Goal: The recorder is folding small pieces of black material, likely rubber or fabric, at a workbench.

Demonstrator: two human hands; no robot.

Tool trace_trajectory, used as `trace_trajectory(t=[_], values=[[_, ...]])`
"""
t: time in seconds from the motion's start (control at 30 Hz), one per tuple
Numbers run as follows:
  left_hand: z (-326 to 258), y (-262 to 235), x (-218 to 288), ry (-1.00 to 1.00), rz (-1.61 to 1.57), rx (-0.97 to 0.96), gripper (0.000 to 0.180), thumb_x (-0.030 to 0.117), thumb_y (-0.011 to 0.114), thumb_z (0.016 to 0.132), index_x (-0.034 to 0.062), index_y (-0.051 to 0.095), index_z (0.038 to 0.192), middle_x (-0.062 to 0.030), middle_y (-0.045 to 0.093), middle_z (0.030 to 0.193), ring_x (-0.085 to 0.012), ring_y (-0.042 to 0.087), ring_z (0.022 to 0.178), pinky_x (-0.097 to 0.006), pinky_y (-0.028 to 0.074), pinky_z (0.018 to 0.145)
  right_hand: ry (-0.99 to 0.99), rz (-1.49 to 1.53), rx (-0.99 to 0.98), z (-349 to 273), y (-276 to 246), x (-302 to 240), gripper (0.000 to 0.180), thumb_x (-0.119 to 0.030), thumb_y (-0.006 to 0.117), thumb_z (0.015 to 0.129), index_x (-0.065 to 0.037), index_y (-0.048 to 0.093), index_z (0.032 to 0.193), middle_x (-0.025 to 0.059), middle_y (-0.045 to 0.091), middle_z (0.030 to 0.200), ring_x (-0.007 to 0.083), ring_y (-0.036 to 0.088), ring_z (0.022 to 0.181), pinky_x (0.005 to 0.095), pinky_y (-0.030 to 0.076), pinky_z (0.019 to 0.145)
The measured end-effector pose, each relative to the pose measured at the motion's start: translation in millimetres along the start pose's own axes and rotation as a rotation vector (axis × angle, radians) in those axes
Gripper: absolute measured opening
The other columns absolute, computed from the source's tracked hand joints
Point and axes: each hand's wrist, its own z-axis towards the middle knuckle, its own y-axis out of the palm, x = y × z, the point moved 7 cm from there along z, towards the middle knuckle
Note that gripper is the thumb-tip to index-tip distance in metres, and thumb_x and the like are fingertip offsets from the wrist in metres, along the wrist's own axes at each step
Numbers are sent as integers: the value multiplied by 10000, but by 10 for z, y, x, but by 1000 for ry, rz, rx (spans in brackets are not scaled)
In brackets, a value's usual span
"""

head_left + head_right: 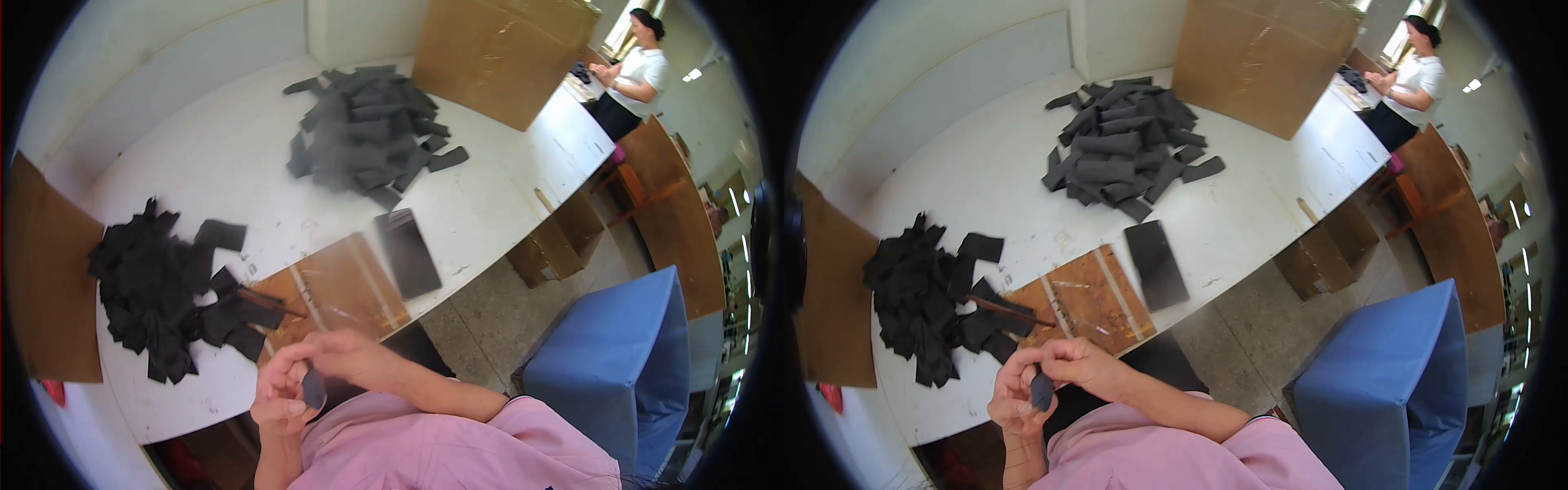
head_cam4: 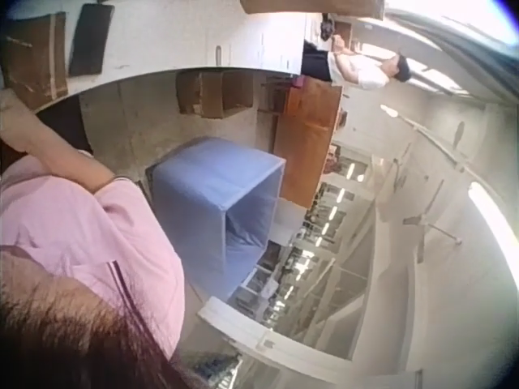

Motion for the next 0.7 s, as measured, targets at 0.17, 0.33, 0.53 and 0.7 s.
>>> trace_trajectory(t=[0.17, 0.33, 0.53, 0.7], values=[[-31, -135, 57, 156, 595, 415, 255, -51, 551, 758, -31, 532, 1011, -35, 559, 720, -61, 517, 559, -173, 446, 502, -307, -388, 86, 25, -36, -343, 72, -62, 529, 818, 1, 525, 785, 46, 522, 822, 100, 509, 707, 225, 429, 606], [-46, -84, 132, 430, 559, 560, 117, -8, 545, 807, -34, 529, 920, -38, 554, 700, -76, 548, 610, -185, 474, 528, -621, -858, 213, -69, 217, -649, 50, -3, 570, 758, -14, 530, 786, 79, 521, 814, 172, 532, 672, 263, 432, 563], [45, -12, 277, 202, 157, 272, 178, -111, 498, 750, -7, 477, 893, -93, 529, 753, -75, 419, 411, -187, 312, 351, -460, -621, 163, 35, 181, -707, 64, -44, 534, 797, -3, 494, 769, 50, 467, 749, 110, 464, 668, 226, 395, 585], [89, 506, 488, -3, -229, -277, 317, -89, 526, 718, -14, 399, 999, -98, 501, 707, -62, 373, 379, -188, 255, 316, -285, -321, -138, 44, 648, -1123, 121, -86, 520, 825, -2, 484, 745, 30, 476, 736, 81, 452, 665, 218, 376, 558]])
